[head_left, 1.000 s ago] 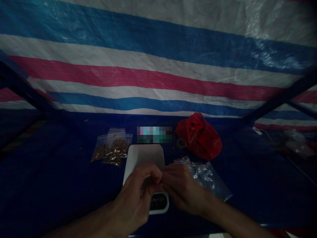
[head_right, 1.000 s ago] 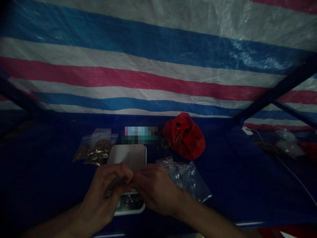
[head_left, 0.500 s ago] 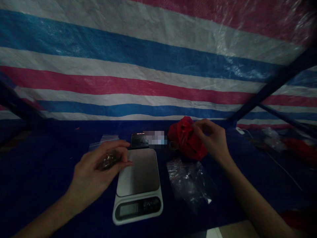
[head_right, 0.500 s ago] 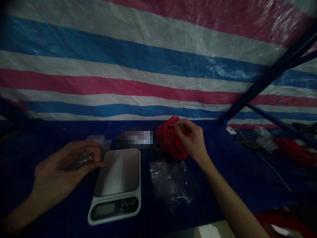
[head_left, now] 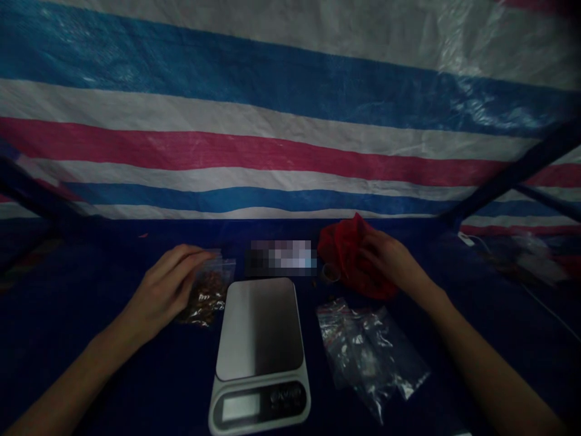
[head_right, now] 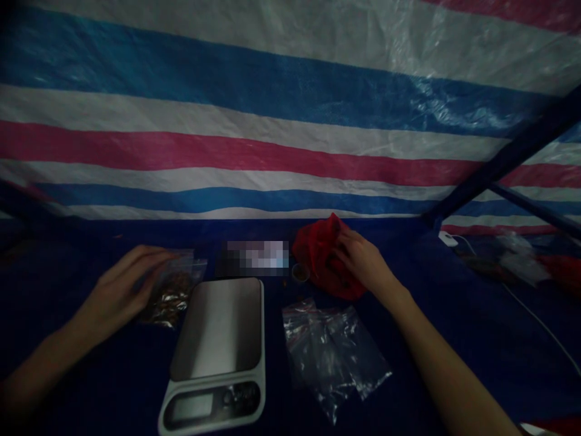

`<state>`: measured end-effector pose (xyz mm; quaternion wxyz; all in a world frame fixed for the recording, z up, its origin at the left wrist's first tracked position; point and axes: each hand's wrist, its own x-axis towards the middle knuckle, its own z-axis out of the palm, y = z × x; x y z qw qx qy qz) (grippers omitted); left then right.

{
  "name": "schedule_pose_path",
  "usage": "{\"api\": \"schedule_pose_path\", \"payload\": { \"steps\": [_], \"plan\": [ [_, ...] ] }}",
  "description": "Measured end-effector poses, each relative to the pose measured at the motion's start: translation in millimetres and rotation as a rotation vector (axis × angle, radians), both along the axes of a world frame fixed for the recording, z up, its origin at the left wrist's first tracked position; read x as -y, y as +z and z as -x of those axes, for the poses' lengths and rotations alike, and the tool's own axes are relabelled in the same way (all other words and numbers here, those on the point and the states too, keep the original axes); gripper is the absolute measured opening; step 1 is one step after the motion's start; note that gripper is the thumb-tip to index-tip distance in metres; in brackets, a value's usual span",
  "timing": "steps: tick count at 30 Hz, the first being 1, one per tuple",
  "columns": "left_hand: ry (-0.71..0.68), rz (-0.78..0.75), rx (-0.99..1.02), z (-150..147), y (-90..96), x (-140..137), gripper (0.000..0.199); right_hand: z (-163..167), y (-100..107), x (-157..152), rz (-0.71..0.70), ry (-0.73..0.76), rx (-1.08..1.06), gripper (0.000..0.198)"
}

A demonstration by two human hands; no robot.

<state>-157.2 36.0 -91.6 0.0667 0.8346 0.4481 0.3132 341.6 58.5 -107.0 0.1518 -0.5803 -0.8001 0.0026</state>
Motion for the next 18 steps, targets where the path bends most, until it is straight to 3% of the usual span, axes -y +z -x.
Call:
{"api": "schedule_pose_path", "payload": {
  "steps": [5,11,18],
  "plan": [
    [-0.058,0.006,-0.024,1,-10.2,4,0.032,2,0,2,0.014,0.114,0.002,0.031],
    [-0.050,-0.021,-0.014,-4,-8.6,6,0.027,4,-11,-3,0.003,0.218,0.014,0.045],
    [-0.027,-0.075,-0.031,1,-4.1,5,0.026,-13,-20,-7,-0.050,0.156,0.045,0.049]
  ]
}}
